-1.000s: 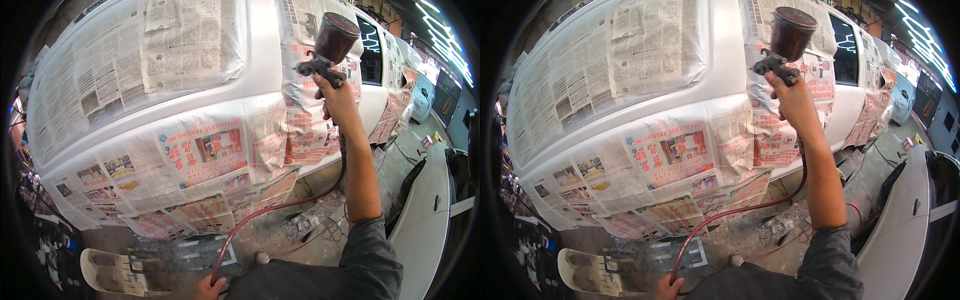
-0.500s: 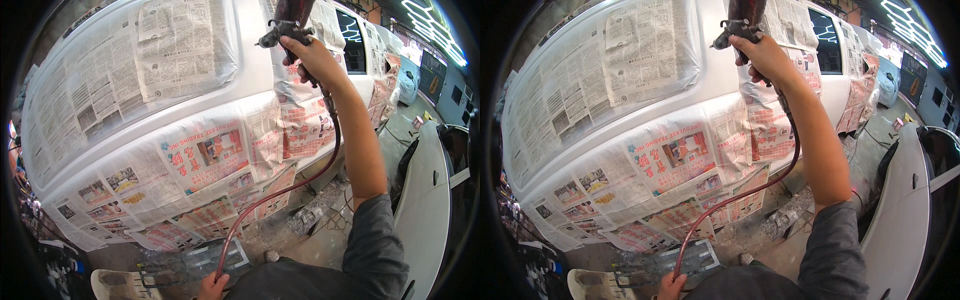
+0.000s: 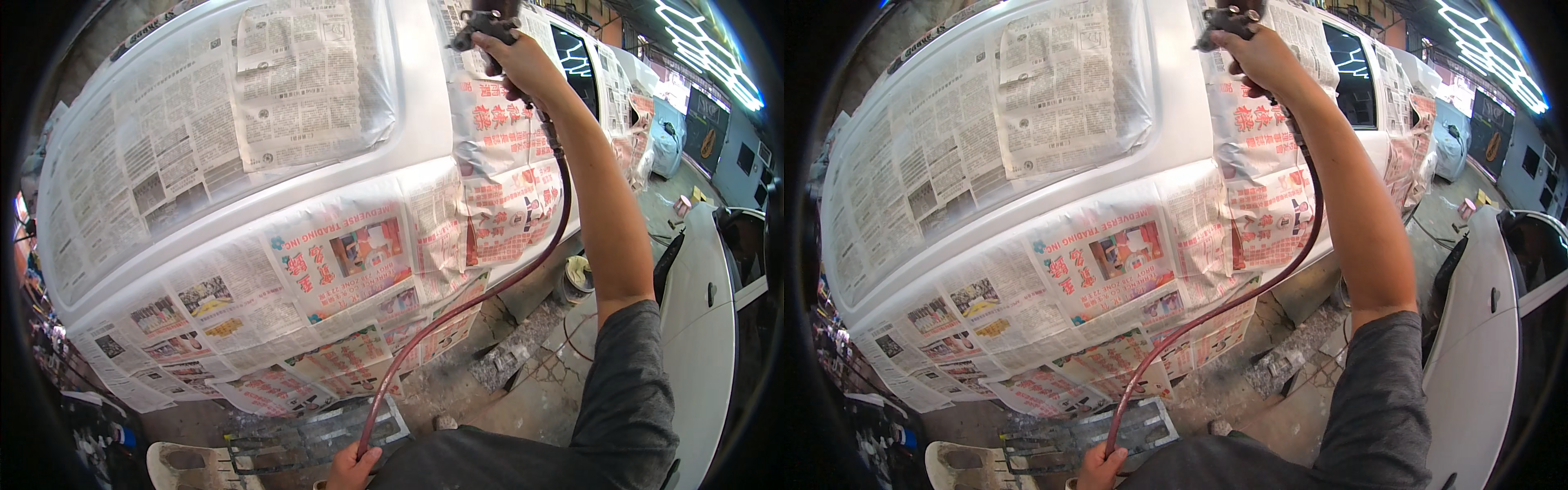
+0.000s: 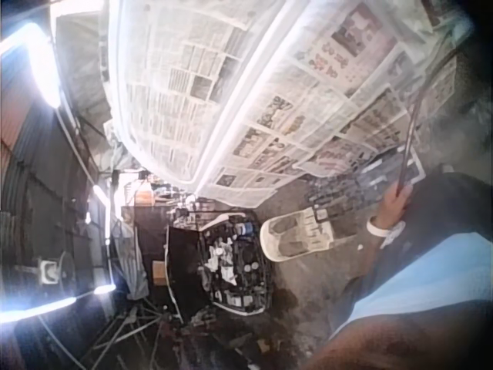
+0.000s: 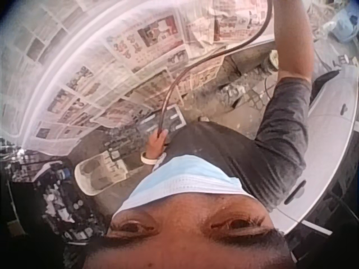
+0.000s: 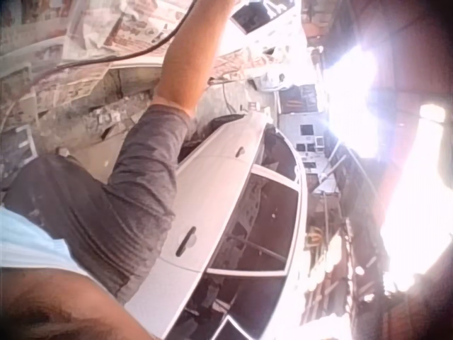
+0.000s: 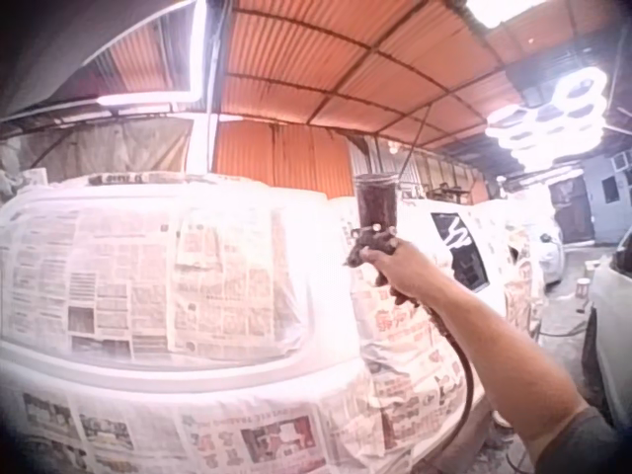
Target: The person uses a spray gun to apply white paint to various sections of a car's body, including the side panels and rear bumper, which are partially masked with newspaper.
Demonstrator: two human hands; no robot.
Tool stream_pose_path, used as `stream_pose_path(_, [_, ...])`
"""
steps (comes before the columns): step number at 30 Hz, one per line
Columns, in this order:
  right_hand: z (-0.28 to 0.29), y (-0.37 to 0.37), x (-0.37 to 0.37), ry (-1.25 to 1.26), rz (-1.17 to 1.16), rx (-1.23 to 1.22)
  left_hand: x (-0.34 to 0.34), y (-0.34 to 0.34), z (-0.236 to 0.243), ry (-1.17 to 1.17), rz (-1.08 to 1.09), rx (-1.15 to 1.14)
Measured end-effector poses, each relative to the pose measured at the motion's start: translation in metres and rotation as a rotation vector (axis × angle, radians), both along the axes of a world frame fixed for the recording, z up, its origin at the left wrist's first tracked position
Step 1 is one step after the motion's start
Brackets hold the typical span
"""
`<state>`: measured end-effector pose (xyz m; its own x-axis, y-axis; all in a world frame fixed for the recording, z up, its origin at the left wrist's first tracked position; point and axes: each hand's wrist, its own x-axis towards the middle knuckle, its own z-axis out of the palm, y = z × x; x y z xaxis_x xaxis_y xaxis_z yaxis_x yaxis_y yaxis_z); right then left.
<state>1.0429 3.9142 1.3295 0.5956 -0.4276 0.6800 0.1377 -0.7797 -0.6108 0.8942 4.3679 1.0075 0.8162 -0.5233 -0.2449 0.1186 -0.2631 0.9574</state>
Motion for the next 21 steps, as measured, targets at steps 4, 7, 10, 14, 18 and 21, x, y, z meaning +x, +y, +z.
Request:
stream_pose_path(4, [0.014,0.012,0.003,0.026,0.145,0.012,0.004,-0.007,0.008,0.035,0.002,-0.032])
stream_pose_path(7, [0.025,0.004,0.009,0.036,0.085,-0.048,0.006,-0.008,0.006,0.025,0.01,-0.054])
stream_pose_path(10, [0.045,-0.002,0.005,0.01,0.102,0.046,0.006,-0.008,0.003,0.029,0.022,-0.059])
stream_pose_path(14, [0.059,-0.02,0.013,-0.05,-0.049,0.057,0.006,-0.01,0.0,-0.028,0.046,-0.034])
stream_pose_path(18, [0.072,-0.017,0.023,-0.069,-0.061,0.024,0.011,-0.009,-0.006,-0.007,0.014,-0.043])
stream_pose_path(21, [0.082,0.002,0.036,-0.092,0.047,-0.008,0.014,-0.013,0.001,-0.012,0.002,-0.045])
